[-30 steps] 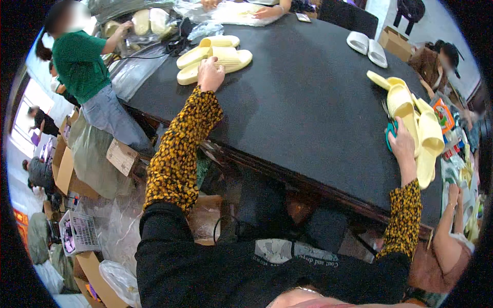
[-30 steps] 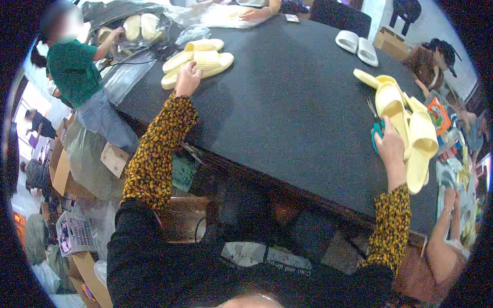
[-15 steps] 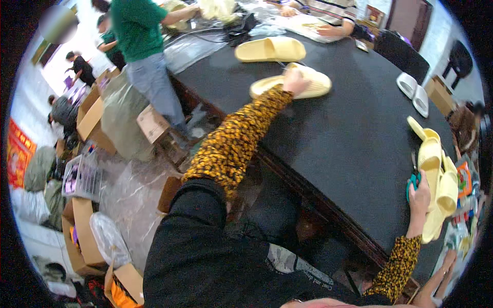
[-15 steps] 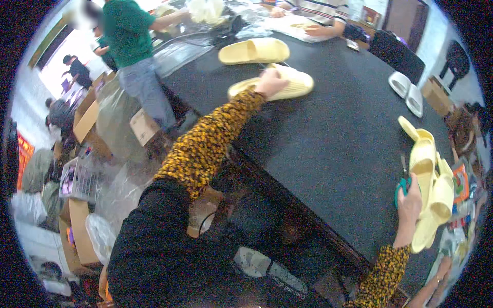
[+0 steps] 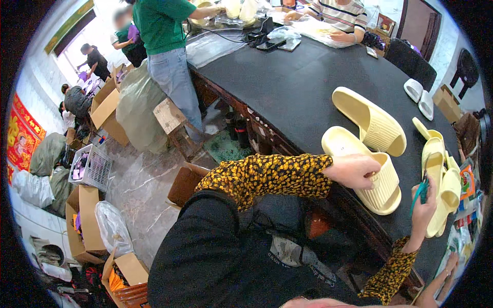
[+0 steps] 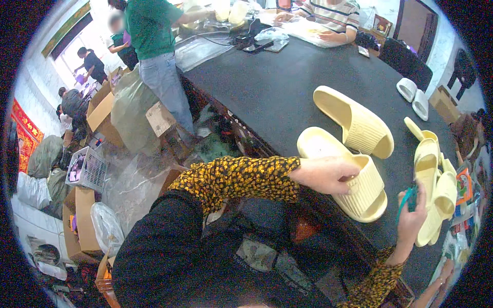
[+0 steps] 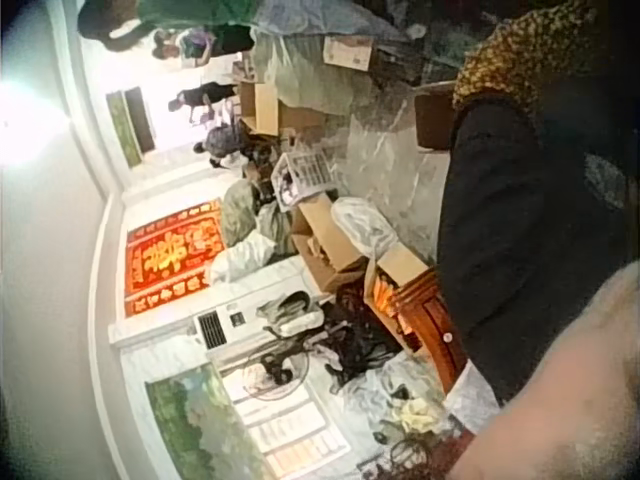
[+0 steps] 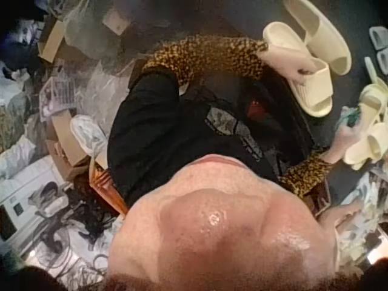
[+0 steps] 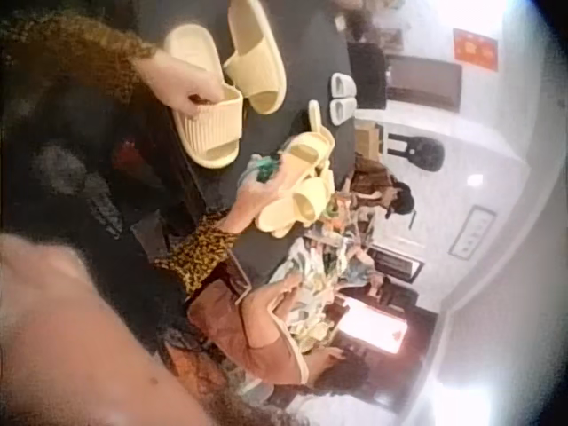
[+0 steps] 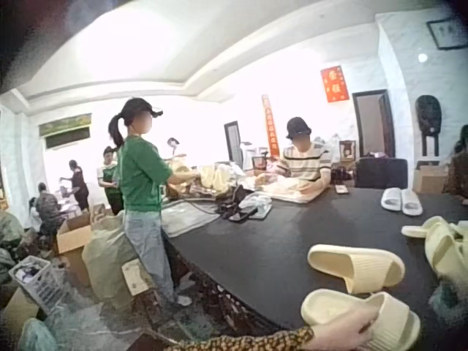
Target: The person trims excess plastic from slide sandals using scissors, cutting along the edges and straps of multiple pairs.
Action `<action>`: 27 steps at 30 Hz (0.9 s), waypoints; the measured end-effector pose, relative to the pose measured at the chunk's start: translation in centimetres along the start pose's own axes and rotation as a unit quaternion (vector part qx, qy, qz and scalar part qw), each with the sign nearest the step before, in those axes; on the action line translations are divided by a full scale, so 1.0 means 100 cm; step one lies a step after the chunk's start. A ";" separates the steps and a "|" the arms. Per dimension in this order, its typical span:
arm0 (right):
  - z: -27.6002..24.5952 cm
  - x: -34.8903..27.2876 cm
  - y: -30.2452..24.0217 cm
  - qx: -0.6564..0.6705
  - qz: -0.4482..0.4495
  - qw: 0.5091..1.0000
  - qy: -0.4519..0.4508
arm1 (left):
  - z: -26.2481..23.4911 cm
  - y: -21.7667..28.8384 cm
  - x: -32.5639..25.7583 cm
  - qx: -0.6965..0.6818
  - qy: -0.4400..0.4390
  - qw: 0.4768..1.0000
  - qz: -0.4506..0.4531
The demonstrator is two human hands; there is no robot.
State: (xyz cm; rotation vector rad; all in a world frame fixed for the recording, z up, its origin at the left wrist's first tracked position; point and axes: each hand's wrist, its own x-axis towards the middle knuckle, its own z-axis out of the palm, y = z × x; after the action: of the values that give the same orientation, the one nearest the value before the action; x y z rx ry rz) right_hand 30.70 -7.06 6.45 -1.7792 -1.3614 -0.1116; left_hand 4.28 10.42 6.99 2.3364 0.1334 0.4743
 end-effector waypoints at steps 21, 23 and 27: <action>0.036 -0.063 -0.029 0.000 0.061 0.998 -0.008 | 0.002 -0.051 0.038 0.097 0.195 0.968 -0.128; 0.036 -0.065 -0.030 -0.012 0.078 0.997 -0.011 | 0.003 -0.055 0.039 0.104 0.184 0.970 -0.119; 0.031 -0.069 -0.033 -0.030 0.077 0.997 -0.006 | 0.014 -0.051 0.044 0.194 0.162 0.964 -0.086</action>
State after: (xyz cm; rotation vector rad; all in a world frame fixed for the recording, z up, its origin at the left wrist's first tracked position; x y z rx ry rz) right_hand 23.95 -10.05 2.76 -1.9315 -1.2357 -0.0591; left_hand 9.12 14.22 3.84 2.5737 0.6297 0.7983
